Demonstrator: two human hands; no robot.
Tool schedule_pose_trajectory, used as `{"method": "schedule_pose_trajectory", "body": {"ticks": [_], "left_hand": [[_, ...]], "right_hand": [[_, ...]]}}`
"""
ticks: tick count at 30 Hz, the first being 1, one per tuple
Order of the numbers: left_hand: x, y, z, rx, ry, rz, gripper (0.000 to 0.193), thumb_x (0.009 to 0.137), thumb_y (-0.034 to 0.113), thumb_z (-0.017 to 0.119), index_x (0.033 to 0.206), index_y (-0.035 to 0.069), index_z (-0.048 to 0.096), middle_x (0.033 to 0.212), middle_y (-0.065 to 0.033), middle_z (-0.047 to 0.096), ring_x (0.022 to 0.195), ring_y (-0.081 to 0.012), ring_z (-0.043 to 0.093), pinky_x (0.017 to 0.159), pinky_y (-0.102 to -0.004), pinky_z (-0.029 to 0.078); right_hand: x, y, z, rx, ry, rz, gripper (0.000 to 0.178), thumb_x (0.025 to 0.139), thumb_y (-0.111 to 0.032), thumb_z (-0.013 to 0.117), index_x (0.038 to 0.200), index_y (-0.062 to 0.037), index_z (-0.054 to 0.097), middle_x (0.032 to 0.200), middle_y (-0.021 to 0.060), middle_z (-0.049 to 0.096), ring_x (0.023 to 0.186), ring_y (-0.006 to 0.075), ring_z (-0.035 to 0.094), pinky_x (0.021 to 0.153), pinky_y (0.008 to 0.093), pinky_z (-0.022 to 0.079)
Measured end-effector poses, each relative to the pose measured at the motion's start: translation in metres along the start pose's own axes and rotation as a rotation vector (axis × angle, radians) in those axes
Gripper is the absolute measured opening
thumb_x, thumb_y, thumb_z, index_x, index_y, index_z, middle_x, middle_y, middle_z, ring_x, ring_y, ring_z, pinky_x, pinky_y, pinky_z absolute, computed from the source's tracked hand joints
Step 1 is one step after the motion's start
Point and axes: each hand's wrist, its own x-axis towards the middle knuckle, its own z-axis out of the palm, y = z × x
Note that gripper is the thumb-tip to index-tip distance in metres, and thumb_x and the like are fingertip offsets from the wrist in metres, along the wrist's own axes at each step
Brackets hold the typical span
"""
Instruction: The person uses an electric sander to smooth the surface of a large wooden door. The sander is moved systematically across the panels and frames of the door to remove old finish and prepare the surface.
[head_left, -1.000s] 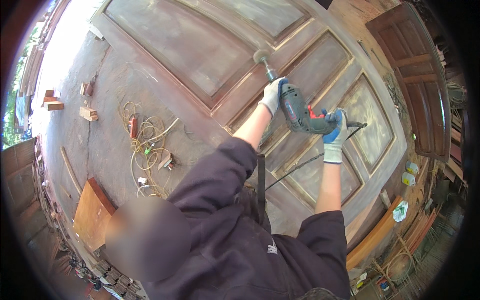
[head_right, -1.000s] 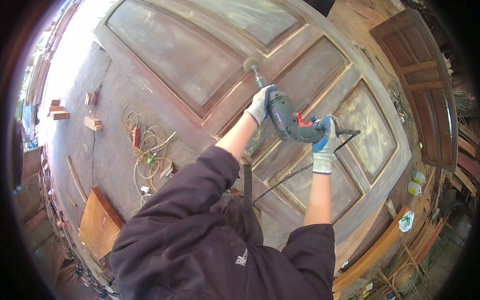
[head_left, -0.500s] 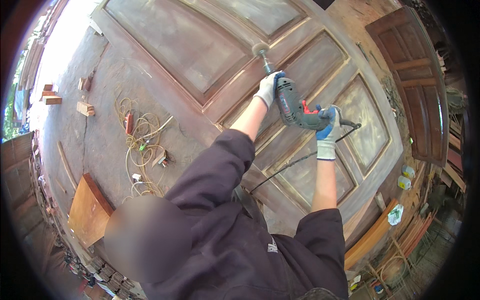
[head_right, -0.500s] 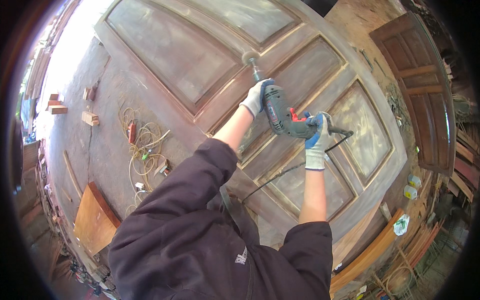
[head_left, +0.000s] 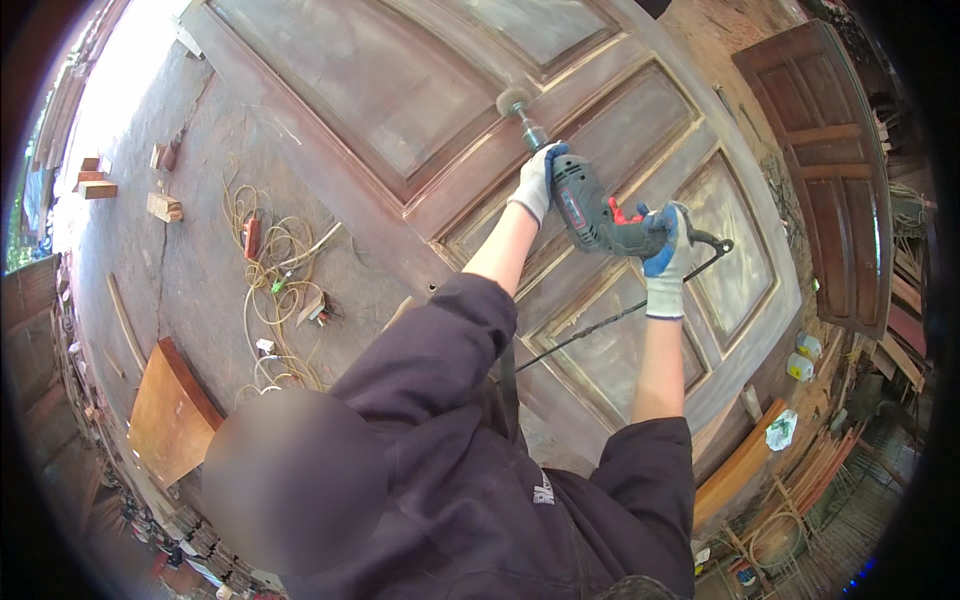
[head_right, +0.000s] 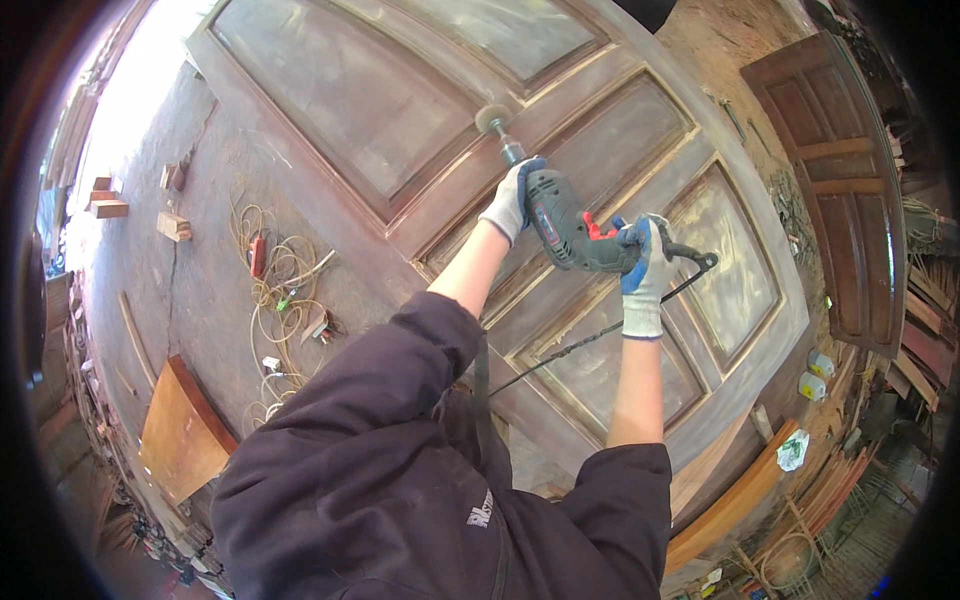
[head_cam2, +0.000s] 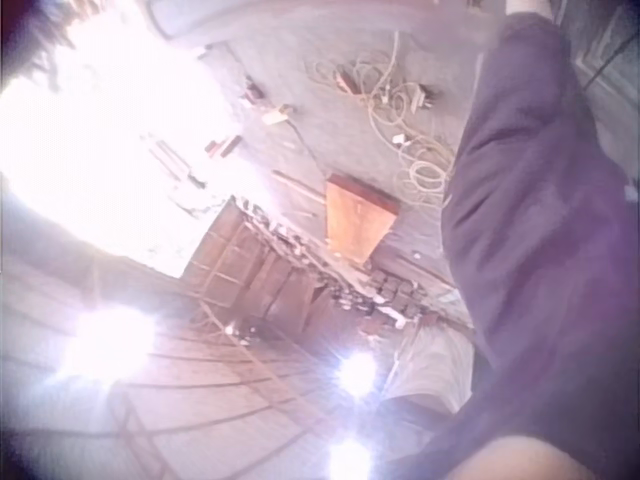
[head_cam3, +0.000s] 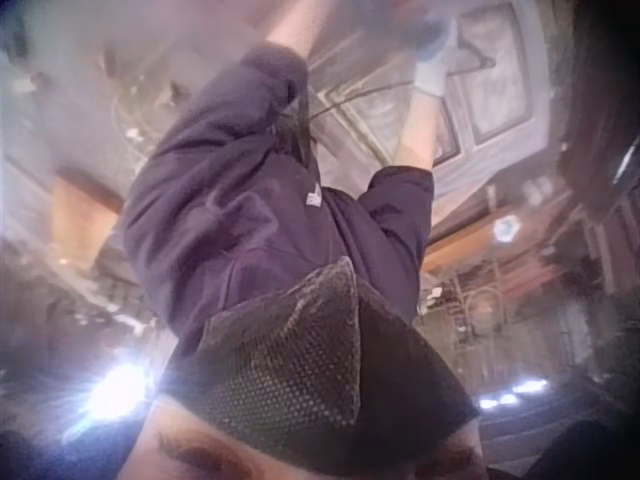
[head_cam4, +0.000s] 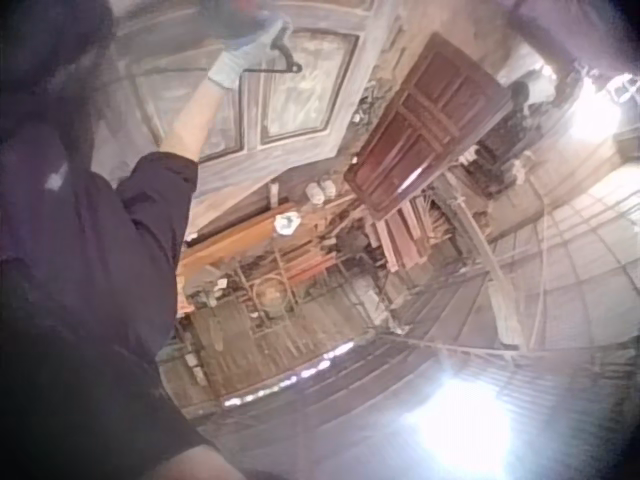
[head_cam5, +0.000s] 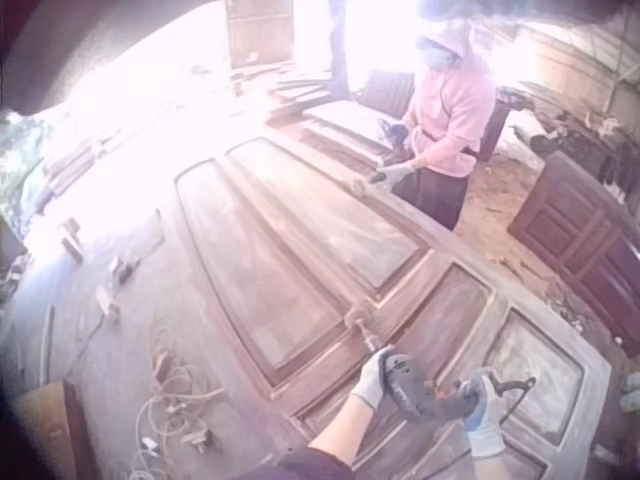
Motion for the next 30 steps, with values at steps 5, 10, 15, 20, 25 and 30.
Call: {"method": "schedule_pose_trajectory", "body": {"ticks": [5, 10, 15, 20, 25, 30], "left_hand": [[0.012, 0.005, 0.003, 0.124, 0.011, 0.068, 0.021, 0.08, 0.028, 0.069, 0.088, 0.01, 0.061, 0.073, -0.0049, 0.063, 0.06, -0.019, 0.06, 0.056, -0.0347, 0.051], [0.003, -0.001, -0.007, -0.006, 0.027, 0.005, 0.022, 0.079, 0.028, 0.07, 0.089, 0.01, 0.062, 0.074, -0.0052, 0.063, 0.06, -0.0193, 0.06, 0.057, -0.0353, 0.051], [0.003, 0.004, -0.003, 0.071, 0.01, 0.073, 0.024, 0.079, 0.028, 0.071, 0.091, 0.008, 0.063, 0.076, -0.006, 0.063, 0.063, -0.0195, 0.06, 0.059, -0.0355, 0.05], [-0.019, 0.008, 0.009, 0.179, 0.09, 0.065, 0.029, 0.078, 0.03, 0.072, 0.092, 0.007, 0.065, 0.077, -0.0064, 0.063, 0.065, -0.0187, 0.06, 0.059, -0.0347, 0.049], [-0.014, 0.012, 0.003, 0.107, 0.08, 0.057, 0.024, 0.073, 0.025, 0.076, 0.085, 0.007, 0.066, 0.073, -0.0016, 0.062, 0.062, -0.0134, 0.057, 0.059, -0.0306, 0.046], [-0.021, 0.009, 0.005, 0.076, 0.041, 0.086, 0.023, 0.073, 0.025, 0.075, 0.085, 0.008, 0.066, 0.073, -0.0013, 0.062, 0.062, -0.0136, 0.056, 0.059, -0.0301, 0.046]], "right_hand": [[-0.004, 0.001, 0.004, 0.014, -0.03, 0.01, 0.011, 0.087, -0.016, 0.061, 0.088, -0.0054, 0.058, 0.065, 0.0035, 0.053, 0.061, 0.0169, 0.055, 0.09, 0.0491, 0.048], [-0.001, -0.005, 0.001, -0.016, -0.059, 0.07, 0.011, 0.088, -0.019, 0.061, 0.086, -0.009, 0.057, 0.065, 0.0018, 0.05, 0.064, 0.0161, 0.052, 0.096, 0.0496, 0.044], [0.001, 0.008, -0.005, 0.051, -0.024, 0.076, 0.013, 0.088, -0.02, 0.061, 0.083, -0.0095, 0.056, 0.064, 0.0021, 0.05, 0.064, 0.0158, 0.051, 0.097, 0.0481, 0.043], [0.006, 0.011, -0.018, 0.109, 0.003, 0.077, 0.012, 0.087, -0.019, 0.062, 0.083, -0.0087, 0.057, 0.063, 0.0019, 0.049, 0.061, 0.0158, 0.05, 0.097, 0.0484, 0.043], [0.007, 0.017, -0.015, 0.128, 0.01, 0.064, 0.011, 0.086, -0.016, 0.063, 0.083, -0.0074, 0.056, 0.063, 0.0018, 0.048, 0.059, 0.0159, 0.05, 0.093, 0.0512, 0.045], [0.002, 0.014, -0.014, 0.124, 0.004, 0.061, 0.014, 0.086, -0.018, 0.063, 0.081, -0.0078, 0.055, 0.064, 0.0015, 0.048, 0.06, 0.0164, 0.05, 0.094, 0.0492, 0.044]]}}
